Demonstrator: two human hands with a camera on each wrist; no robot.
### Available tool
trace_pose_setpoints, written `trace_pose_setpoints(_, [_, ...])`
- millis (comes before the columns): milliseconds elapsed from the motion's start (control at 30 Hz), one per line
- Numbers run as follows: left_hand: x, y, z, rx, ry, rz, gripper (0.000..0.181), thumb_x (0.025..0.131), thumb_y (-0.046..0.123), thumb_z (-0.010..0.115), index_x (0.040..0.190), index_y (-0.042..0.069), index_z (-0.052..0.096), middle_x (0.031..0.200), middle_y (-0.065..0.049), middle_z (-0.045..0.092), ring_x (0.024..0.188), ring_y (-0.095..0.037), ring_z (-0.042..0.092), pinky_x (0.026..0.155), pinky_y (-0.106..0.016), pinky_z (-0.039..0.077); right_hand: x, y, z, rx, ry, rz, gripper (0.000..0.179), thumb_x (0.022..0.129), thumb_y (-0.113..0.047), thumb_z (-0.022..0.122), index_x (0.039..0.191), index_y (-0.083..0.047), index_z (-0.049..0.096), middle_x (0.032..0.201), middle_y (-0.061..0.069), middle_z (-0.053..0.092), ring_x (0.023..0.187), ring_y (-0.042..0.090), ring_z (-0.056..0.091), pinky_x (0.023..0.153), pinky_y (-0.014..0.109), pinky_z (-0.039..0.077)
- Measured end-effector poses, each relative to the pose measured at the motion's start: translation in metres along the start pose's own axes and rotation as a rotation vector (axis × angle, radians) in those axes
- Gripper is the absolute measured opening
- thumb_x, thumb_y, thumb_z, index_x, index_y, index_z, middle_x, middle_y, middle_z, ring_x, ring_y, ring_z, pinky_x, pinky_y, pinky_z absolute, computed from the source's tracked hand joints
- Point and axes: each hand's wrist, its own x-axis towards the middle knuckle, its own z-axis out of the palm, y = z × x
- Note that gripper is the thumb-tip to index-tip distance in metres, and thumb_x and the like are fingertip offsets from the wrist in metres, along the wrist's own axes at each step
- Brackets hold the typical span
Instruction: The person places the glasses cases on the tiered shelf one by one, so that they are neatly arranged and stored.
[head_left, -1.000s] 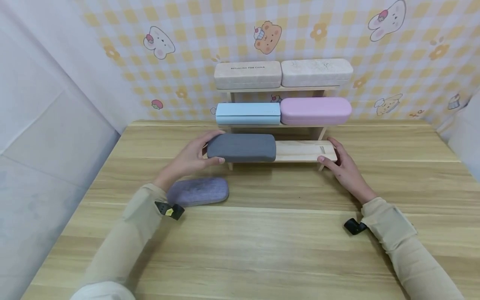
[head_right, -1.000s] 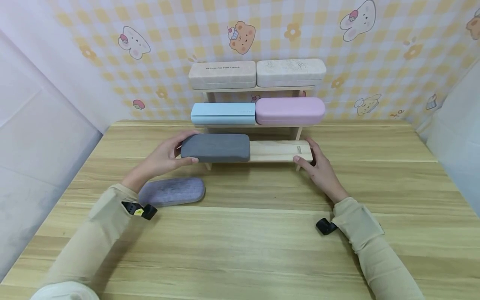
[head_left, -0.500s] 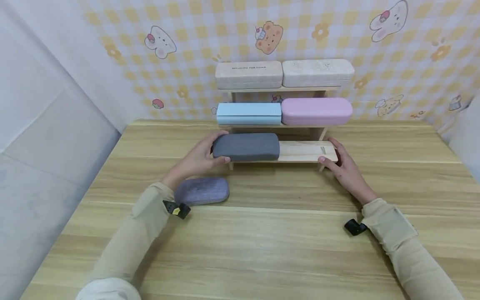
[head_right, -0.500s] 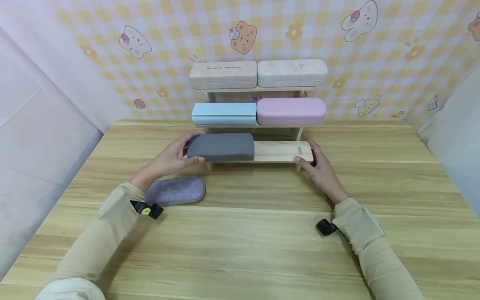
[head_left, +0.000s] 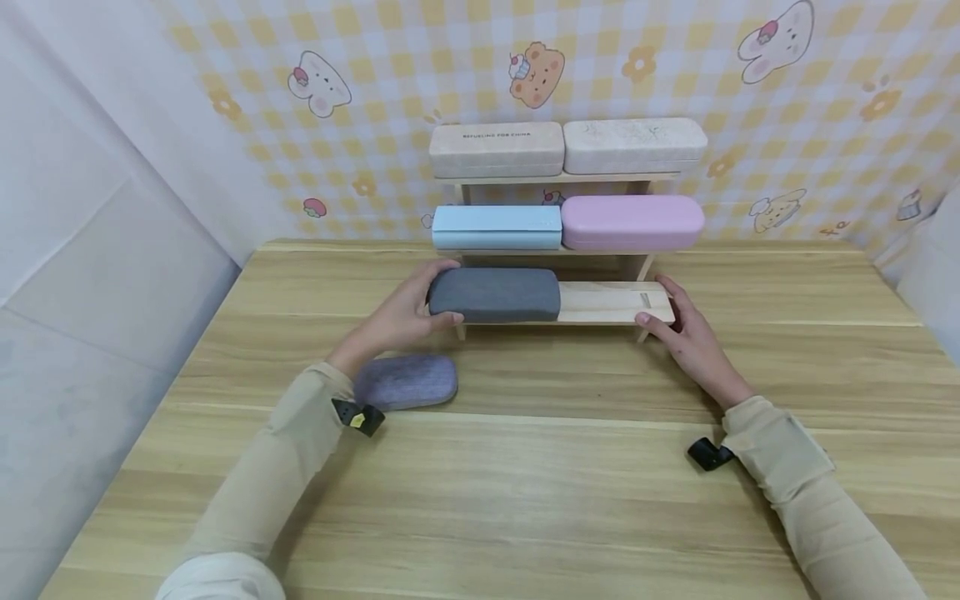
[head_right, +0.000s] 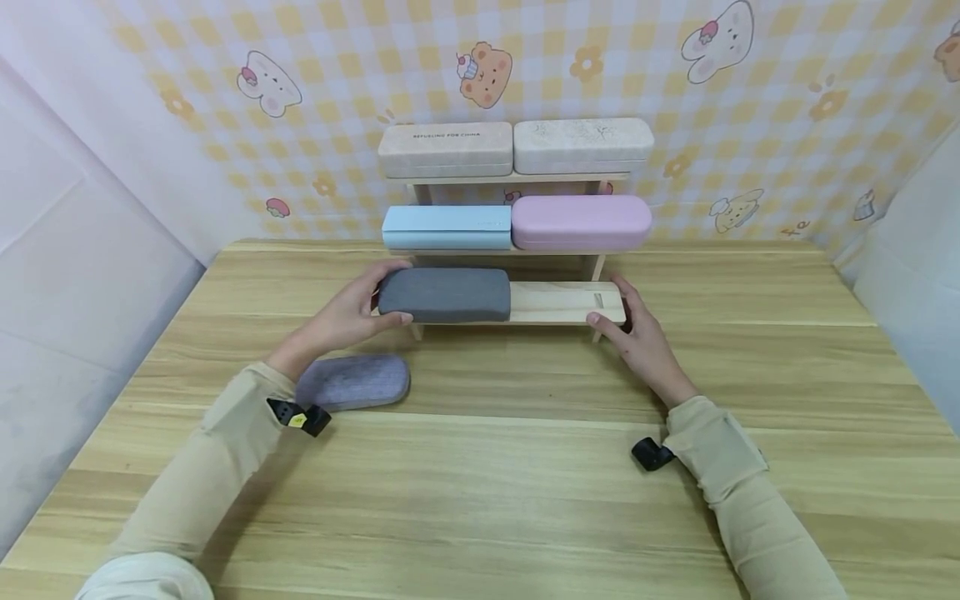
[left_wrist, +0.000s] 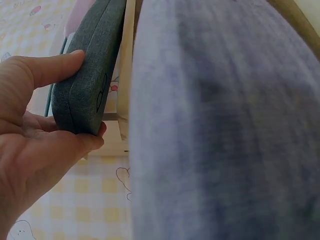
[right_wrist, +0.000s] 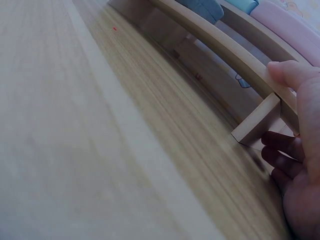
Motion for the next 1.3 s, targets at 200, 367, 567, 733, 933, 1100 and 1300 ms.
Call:
trace_pose_setpoints(200, [0.002, -0.002, -0.002, 0.032, -0.019, -0.045, 0.067, 0.084, 0.013, 0.069, 0.140, 0.004, 0.033, 0.145, -0.011, 0.032, 0.130, -0.024, 0.032, 0.106, -0.040, 0.025, 0.001, 0.001, 0.001, 0.000, -0.008, 0.007, 0.073, 0.095, -0.028, 0.055, 0.150, -0.011, 0.010, 0.141, 0.024, 0.034, 0.108, 0.018, 0.048, 0.077, 0.011, 0.041])
trace_pose_setpoints(367, [0.007, -0.002, -0.004, 0.077, -0.076, -0.051, 0.068, 0.083, 0.010, 0.070, 0.139, 0.000, 0.033, 0.144, -0.016, 0.033, 0.130, -0.027, 0.032, 0.106, -0.040, 0.024, 0.000, 0.003, -0.001, -0.005, 0.001, 0.011, 0.073, 0.095, -0.026, 0.055, 0.150, -0.010, 0.011, 0.142, 0.023, 0.033, 0.111, 0.020, 0.046, 0.077, 0.010, 0.040])
trace_pose_setpoints(567, [0.009, -0.001, -0.005, 0.110, -0.095, -0.062, 0.069, 0.084, 0.011, 0.069, 0.141, 0.000, 0.032, 0.145, -0.017, 0.032, 0.131, -0.029, 0.030, 0.106, -0.042, 0.024, 0.001, 0.005, -0.001, -0.015, 0.001, 0.015, 0.073, 0.095, -0.027, 0.055, 0.150, -0.009, 0.011, 0.142, 0.023, 0.033, 0.112, 0.022, 0.045, 0.078, 0.010, 0.039])
trace_pose_setpoints(733, [0.008, 0.001, -0.004, 0.127, -0.065, -0.059, 0.070, 0.083, 0.010, 0.070, 0.141, -0.001, 0.033, 0.144, -0.018, 0.033, 0.131, -0.030, 0.031, 0.106, -0.042, 0.024, 0.002, 0.005, -0.001, -0.011, 0.002, 0.013, 0.073, 0.095, -0.026, 0.055, 0.150, -0.009, 0.011, 0.141, 0.024, 0.033, 0.113, 0.024, 0.045, 0.078, 0.010, 0.039])
trace_pose_setpoints(933, [0.006, 0.005, -0.003, 0.138, -0.011, -0.080, 0.076, 0.081, 0.011, 0.072, 0.142, -0.002, 0.030, 0.142, -0.018, 0.036, 0.131, -0.028, 0.031, 0.107, -0.039, 0.024, 0.002, 0.004, -0.002, -0.016, 0.003, 0.009, 0.071, 0.096, -0.025, 0.054, 0.150, -0.008, 0.011, 0.141, 0.025, 0.034, 0.112, 0.018, 0.045, 0.078, 0.010, 0.038])
trace_pose_setpoints(1100, [0.008, 0.007, -0.004, 0.170, -0.021, -0.087, 0.077, 0.081, 0.012, 0.072, 0.143, -0.002, 0.029, 0.142, -0.018, 0.036, 0.131, -0.029, 0.032, 0.107, -0.038, 0.024, 0.002, 0.002, -0.002, -0.021, 0.005, 0.016, 0.071, 0.095, -0.025, 0.054, 0.150, -0.008, 0.013, 0.141, 0.025, 0.034, 0.111, 0.017, 0.045, 0.077, 0.010, 0.038])
trace_pose_setpoints(1300, [0.010, 0.009, -0.006, 0.201, -0.044, -0.097, 0.077, 0.081, 0.012, 0.071, 0.144, 0.000, 0.028, 0.143, -0.017, 0.036, 0.132, -0.029, 0.031, 0.108, -0.038, 0.023, 0.001, -0.003, -0.001, -0.017, 0.000, 0.019, 0.071, 0.095, -0.025, 0.054, 0.150, -0.007, 0.012, 0.141, 0.025, 0.034, 0.115, 0.027, 0.044, 0.079, 0.009, 0.037])
